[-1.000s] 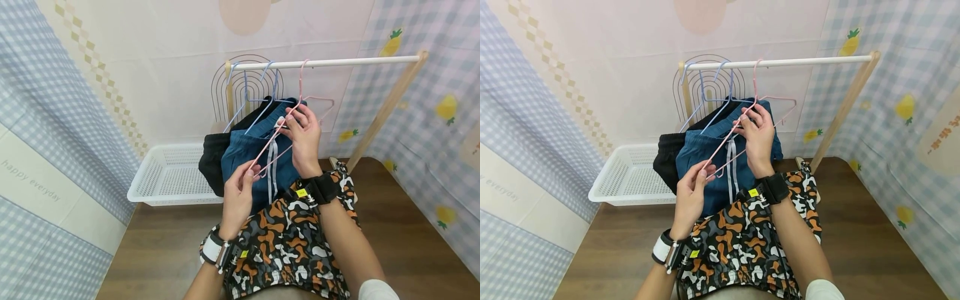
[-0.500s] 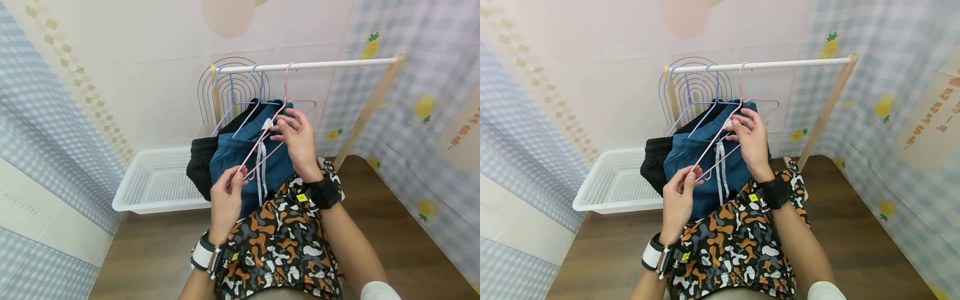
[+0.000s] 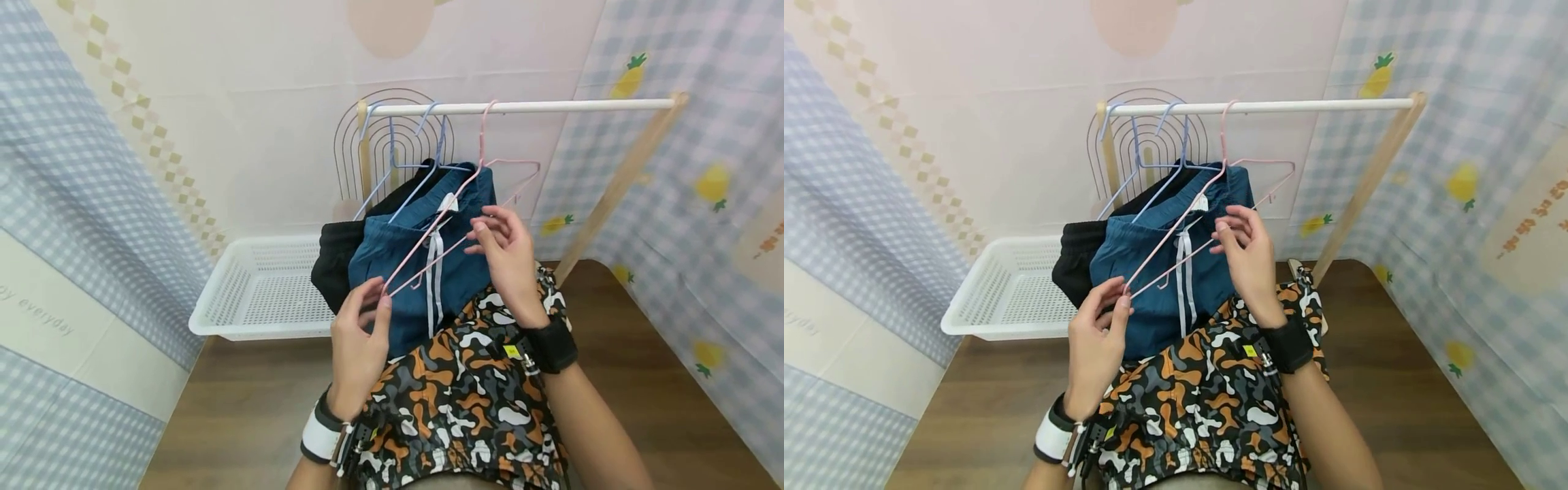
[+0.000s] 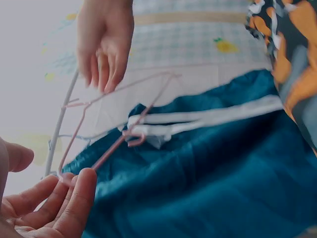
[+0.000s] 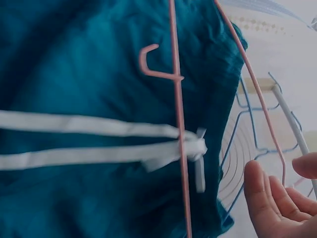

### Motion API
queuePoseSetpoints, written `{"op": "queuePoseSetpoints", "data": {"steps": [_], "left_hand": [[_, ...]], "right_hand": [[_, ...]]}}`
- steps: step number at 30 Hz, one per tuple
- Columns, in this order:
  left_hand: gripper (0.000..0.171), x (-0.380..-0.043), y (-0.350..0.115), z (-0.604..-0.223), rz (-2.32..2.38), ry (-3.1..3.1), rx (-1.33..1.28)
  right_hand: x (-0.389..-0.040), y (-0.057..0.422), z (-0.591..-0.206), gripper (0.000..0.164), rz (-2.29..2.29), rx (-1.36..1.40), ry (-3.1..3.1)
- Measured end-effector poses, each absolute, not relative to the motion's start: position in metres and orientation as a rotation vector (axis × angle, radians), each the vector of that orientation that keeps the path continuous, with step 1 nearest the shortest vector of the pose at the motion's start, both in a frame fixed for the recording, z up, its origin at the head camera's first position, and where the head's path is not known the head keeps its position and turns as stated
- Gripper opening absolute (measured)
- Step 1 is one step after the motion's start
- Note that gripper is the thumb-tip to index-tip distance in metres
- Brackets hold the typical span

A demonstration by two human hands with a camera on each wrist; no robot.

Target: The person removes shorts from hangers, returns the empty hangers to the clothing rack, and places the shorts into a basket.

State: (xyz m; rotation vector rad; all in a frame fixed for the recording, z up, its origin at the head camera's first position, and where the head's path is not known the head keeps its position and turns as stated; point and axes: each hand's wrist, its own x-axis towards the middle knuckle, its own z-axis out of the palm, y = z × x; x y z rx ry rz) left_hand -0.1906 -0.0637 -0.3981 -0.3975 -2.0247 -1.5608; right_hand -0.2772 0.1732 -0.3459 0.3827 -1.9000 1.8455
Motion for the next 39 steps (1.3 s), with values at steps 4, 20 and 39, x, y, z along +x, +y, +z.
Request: {"op": "queuePoseSetpoints", "data": {"steps": [4, 20, 39], "left_hand": [[0.033, -0.186, -0.072, -0.399, -1.542, -2.021, -0.386], [0.018, -0.167, -0.088, -0.412, -1.506, -2.125, -0.232], [0.033, -0.15, -0.091, -0.458, -1.093, -2.546, 0.158]], "right_hand": [[-0.267, 0.183, -0.356, 0.034, 1.77, 0.33, -1.961], [-0.238, 0.187, -0.384, 0.032, 1.437, 0.212, -2.228], [-0.211, 0.199, -0.44, 0.035, 1.085, 0.008, -2.52]]}}
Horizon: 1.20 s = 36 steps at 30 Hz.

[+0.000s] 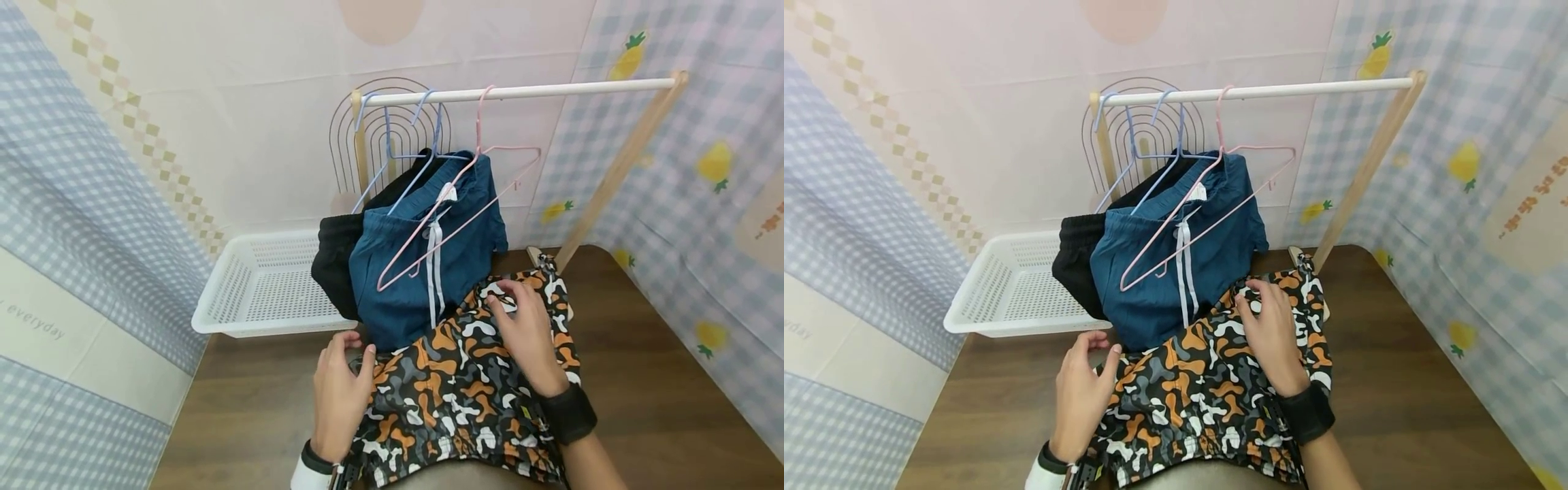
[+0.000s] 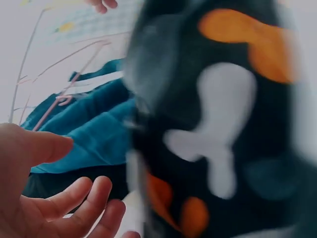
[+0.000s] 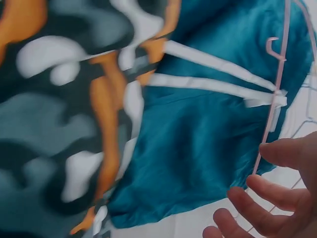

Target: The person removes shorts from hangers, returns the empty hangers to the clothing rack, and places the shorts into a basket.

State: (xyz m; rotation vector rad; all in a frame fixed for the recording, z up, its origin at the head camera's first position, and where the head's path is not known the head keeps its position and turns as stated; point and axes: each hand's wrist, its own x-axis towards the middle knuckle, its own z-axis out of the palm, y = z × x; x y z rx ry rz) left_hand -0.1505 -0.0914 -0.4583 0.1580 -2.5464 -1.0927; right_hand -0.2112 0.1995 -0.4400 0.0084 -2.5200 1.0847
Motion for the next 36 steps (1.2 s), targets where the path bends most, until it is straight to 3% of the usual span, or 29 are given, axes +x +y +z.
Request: {"op": "queuePoseSetpoints", "data": {"steps": [17, 32, 36], "left_hand": [[0.055, -0.153, -0.092, -0.483, -0.95, -2.721, 0.234], [0.048, -0.152, -0.094, -0.489, -0.938, -2.83, 0.199], [0.054, -0.151, -0.092, -0.49, -0.917, -2.903, 0.213]], "right_hand": [[-0.202, 0.204, -0.47, 0.041, 0.986, -0.107, -2.609], [-0.201, 0.208, -0.478, 0.046, 0.888, -0.189, -2.721], [-0.2, 0.213, -0.482, 0.05, 0.865, -0.233, -2.761]]}}
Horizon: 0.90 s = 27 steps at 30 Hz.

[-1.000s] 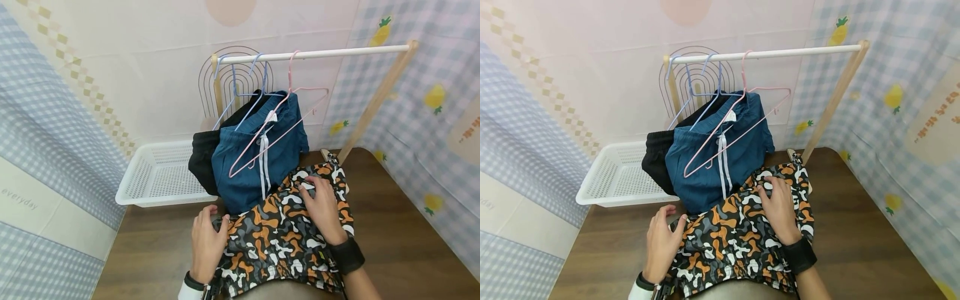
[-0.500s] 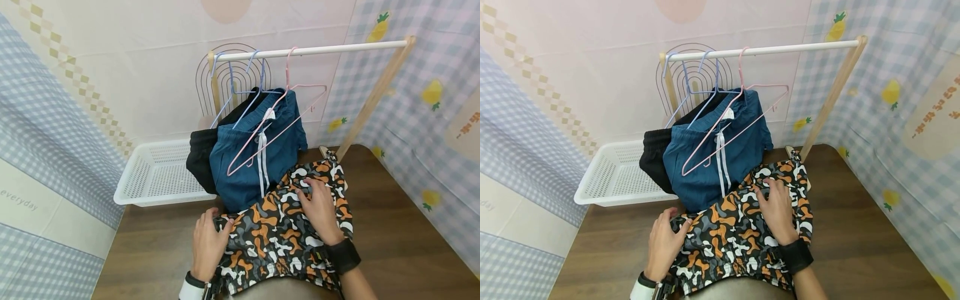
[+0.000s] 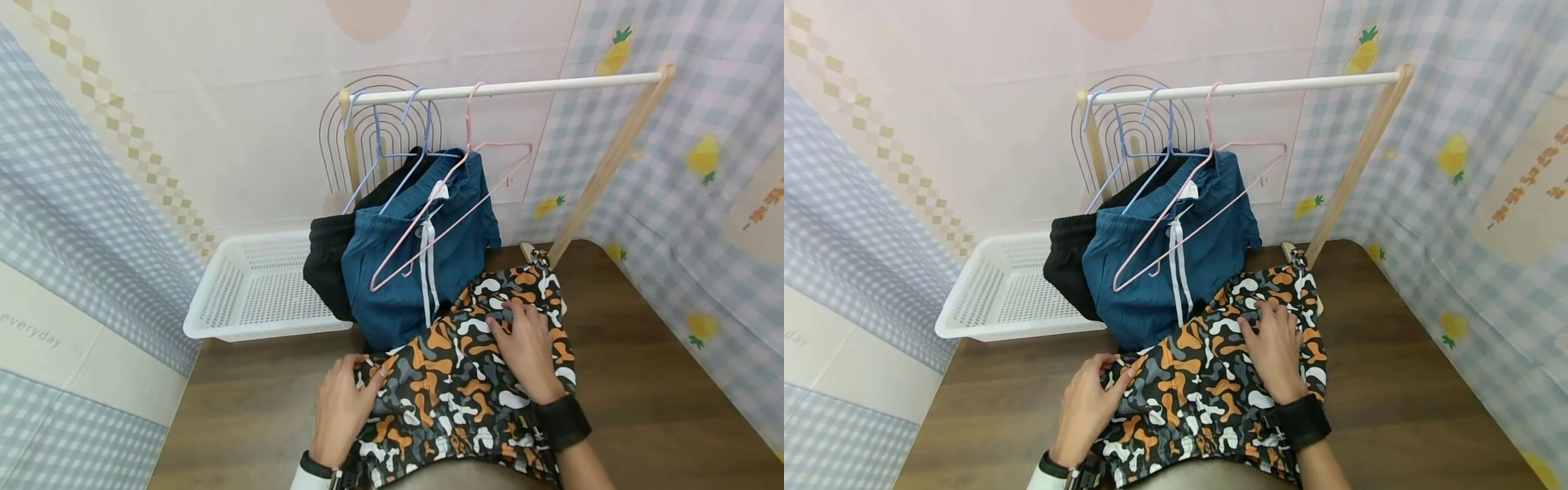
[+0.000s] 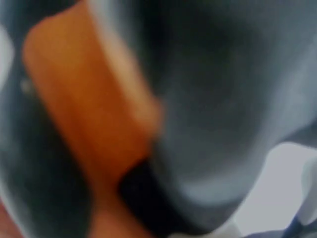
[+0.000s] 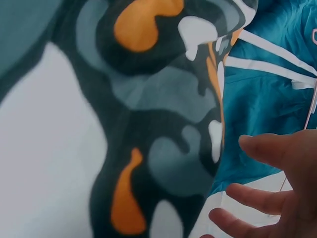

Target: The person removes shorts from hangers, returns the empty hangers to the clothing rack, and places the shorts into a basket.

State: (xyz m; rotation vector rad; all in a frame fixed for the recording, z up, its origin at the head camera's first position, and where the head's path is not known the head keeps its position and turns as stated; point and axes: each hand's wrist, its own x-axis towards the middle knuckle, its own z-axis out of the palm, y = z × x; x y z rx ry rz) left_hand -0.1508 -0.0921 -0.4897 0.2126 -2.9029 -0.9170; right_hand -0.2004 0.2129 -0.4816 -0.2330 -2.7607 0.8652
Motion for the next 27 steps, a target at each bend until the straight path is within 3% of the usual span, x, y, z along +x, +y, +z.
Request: {"op": "queuePoseSetpoints", "data": {"steps": [6, 11, 18, 27], "left_hand": [[0.066, -0.148, -0.092, -0.492, -0.839, -3.025, 0.125], [0.066, -0.148, -0.091, -0.493, -0.76, -3.122, 0.057], [0.068, -0.142, -0.091, -0.492, -0.693, -3.179, 0.017], [0.082, -0.136, -0.097, -0.489, -0.711, -3.259, 0.053]], "right_hand": [[-0.197, 0.219, -0.488, 0.061, 0.841, -0.265, -2.838], [-0.197, 0.226, -0.492, 0.08, 0.908, -0.304, -2.995], [-0.201, 0.235, -0.497, 0.094, 0.975, -0.334, -3.136], [-0.218, 0.26, -0.5, 0.111, 0.724, -0.273, -3.247]]}}
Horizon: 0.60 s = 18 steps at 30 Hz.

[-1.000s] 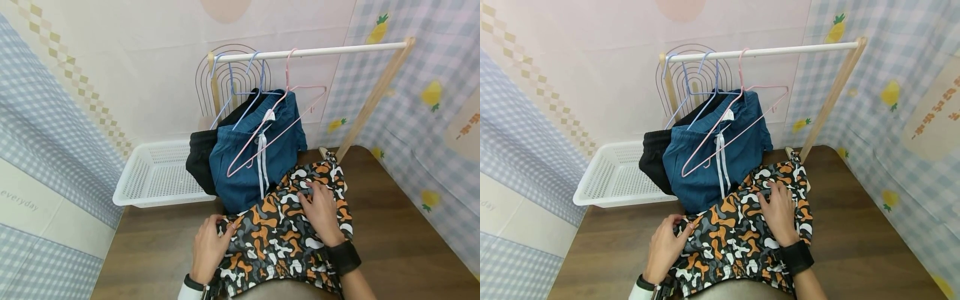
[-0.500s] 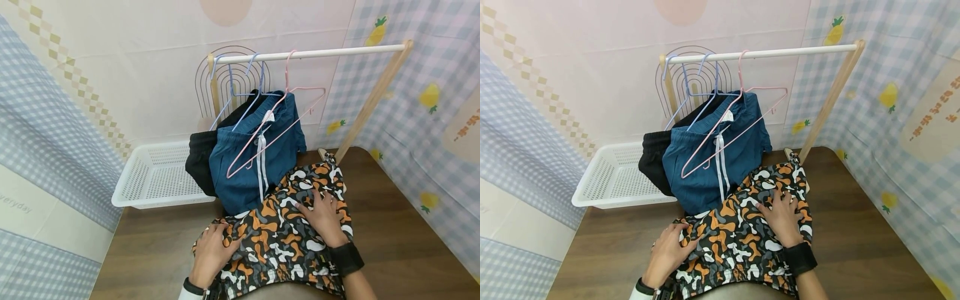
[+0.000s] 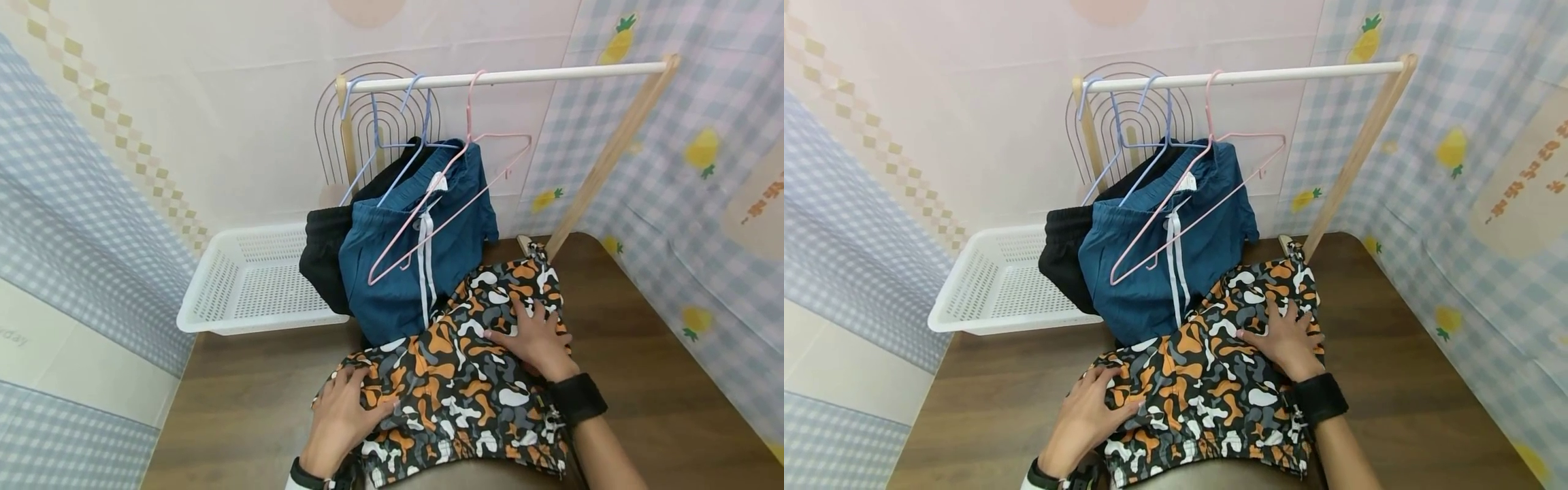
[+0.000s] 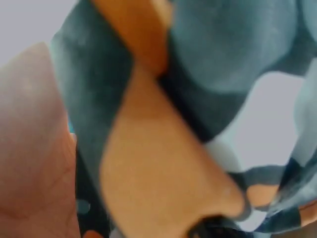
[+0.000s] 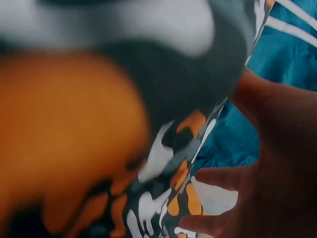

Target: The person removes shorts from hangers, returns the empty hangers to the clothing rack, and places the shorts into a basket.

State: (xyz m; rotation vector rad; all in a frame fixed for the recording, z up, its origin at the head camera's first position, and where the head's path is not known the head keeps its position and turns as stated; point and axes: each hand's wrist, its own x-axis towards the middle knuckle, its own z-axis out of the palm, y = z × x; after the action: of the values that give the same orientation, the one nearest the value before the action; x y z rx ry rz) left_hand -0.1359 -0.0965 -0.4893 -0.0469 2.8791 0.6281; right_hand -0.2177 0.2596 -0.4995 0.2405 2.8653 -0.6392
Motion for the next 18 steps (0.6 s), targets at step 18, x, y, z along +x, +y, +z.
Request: {"op": "queuePoseSetpoints", "data": {"steps": [18], "left_hand": [[0.108, -0.138, -0.101, -0.506, 0.509, 2.791, 0.093]], "right_hand": [[-0.25, 0.282, -0.511, 0.111, -0.597, 0.091, 2.798]]}}
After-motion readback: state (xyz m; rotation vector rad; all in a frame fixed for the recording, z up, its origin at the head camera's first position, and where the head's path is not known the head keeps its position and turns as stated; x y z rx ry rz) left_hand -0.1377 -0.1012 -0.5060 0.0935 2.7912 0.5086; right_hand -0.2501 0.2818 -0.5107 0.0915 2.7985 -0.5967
